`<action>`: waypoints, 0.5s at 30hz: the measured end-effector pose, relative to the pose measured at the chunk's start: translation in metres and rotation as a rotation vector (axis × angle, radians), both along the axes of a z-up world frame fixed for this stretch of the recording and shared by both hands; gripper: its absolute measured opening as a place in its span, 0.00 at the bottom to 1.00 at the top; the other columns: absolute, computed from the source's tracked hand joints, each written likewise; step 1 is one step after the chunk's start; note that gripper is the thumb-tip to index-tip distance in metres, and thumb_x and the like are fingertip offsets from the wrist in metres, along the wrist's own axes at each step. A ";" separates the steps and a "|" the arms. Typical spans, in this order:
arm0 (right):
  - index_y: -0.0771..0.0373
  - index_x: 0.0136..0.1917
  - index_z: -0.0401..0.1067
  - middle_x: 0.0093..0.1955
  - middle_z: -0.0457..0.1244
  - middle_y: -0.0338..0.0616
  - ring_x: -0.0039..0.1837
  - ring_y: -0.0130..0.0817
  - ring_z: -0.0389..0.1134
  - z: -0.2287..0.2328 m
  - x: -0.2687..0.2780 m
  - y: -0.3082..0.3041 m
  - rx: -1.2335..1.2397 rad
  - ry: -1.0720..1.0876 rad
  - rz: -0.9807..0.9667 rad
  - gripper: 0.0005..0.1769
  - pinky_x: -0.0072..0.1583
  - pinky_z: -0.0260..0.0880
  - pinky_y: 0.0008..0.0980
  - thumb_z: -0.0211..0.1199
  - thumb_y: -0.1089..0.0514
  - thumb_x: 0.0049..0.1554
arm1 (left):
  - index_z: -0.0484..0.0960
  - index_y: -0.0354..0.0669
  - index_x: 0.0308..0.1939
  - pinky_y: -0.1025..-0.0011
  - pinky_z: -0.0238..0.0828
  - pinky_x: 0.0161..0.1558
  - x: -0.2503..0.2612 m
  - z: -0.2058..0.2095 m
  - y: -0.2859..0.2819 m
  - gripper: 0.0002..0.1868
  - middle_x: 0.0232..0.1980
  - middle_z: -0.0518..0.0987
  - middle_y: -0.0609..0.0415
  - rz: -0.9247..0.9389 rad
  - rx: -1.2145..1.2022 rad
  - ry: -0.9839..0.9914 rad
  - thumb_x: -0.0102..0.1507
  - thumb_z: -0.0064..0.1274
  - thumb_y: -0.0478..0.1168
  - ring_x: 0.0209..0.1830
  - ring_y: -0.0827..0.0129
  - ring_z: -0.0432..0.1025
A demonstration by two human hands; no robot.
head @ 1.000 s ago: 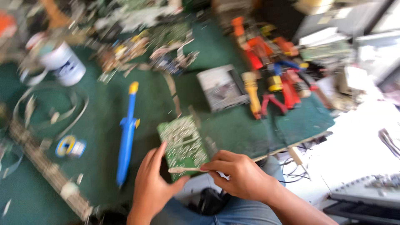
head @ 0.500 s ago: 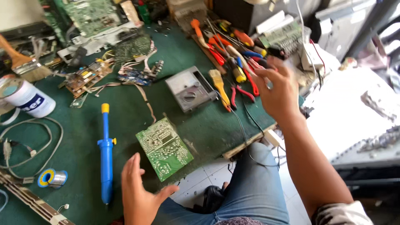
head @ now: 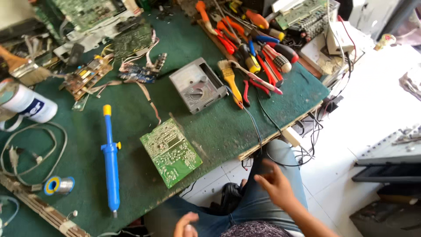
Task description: The person cleans a green circuit board with a toothbrush and a liquid from a can. They then use a multimeter to test points on the board. The person also uses a hot air gun and pliers to work on wires and components attached to the board.
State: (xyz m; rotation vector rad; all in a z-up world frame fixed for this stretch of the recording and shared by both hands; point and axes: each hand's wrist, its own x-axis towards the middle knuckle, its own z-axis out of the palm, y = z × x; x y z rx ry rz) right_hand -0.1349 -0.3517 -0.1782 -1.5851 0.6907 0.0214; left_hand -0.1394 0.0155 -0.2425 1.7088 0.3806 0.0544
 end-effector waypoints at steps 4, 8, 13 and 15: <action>0.46 0.64 0.64 0.43 0.74 0.40 0.46 0.29 0.73 0.017 0.044 -0.018 -0.295 0.079 0.455 0.29 0.51 0.69 0.35 0.74 0.44 0.55 | 0.85 0.55 0.16 0.80 0.69 0.35 0.023 0.113 -0.038 0.16 0.36 0.87 0.64 -0.570 0.316 -0.508 0.56 0.50 0.33 0.28 0.80 0.78; 0.50 0.49 0.85 0.43 0.76 0.26 0.47 0.14 0.73 0.102 0.050 0.020 -0.190 -0.033 1.080 0.17 0.54 0.74 0.23 0.62 0.40 0.66 | 0.66 0.62 0.79 0.64 0.59 0.76 0.042 0.144 -0.078 0.49 0.79 0.71 0.60 -0.868 0.371 0.076 0.51 0.57 0.46 0.79 0.66 0.67; 0.73 0.47 0.85 0.41 0.72 0.51 0.40 0.35 0.70 0.154 0.018 0.034 0.417 -0.410 0.876 0.31 0.42 0.71 0.32 0.59 0.41 0.66 | 0.74 0.53 0.69 0.61 0.73 0.60 0.045 0.090 -0.089 0.25 0.58 0.87 0.52 -0.843 0.255 -0.163 0.67 0.52 0.47 0.58 0.57 0.80; 0.73 0.43 0.86 0.39 0.74 0.57 0.37 0.39 0.73 0.142 0.013 0.007 0.373 -0.509 0.783 0.33 0.36 0.72 0.32 0.59 0.39 0.65 | 0.87 0.51 0.55 0.67 0.78 0.53 0.041 0.067 -0.076 0.15 0.52 0.90 0.59 -0.645 0.265 -0.207 0.71 0.49 0.49 0.49 0.66 0.85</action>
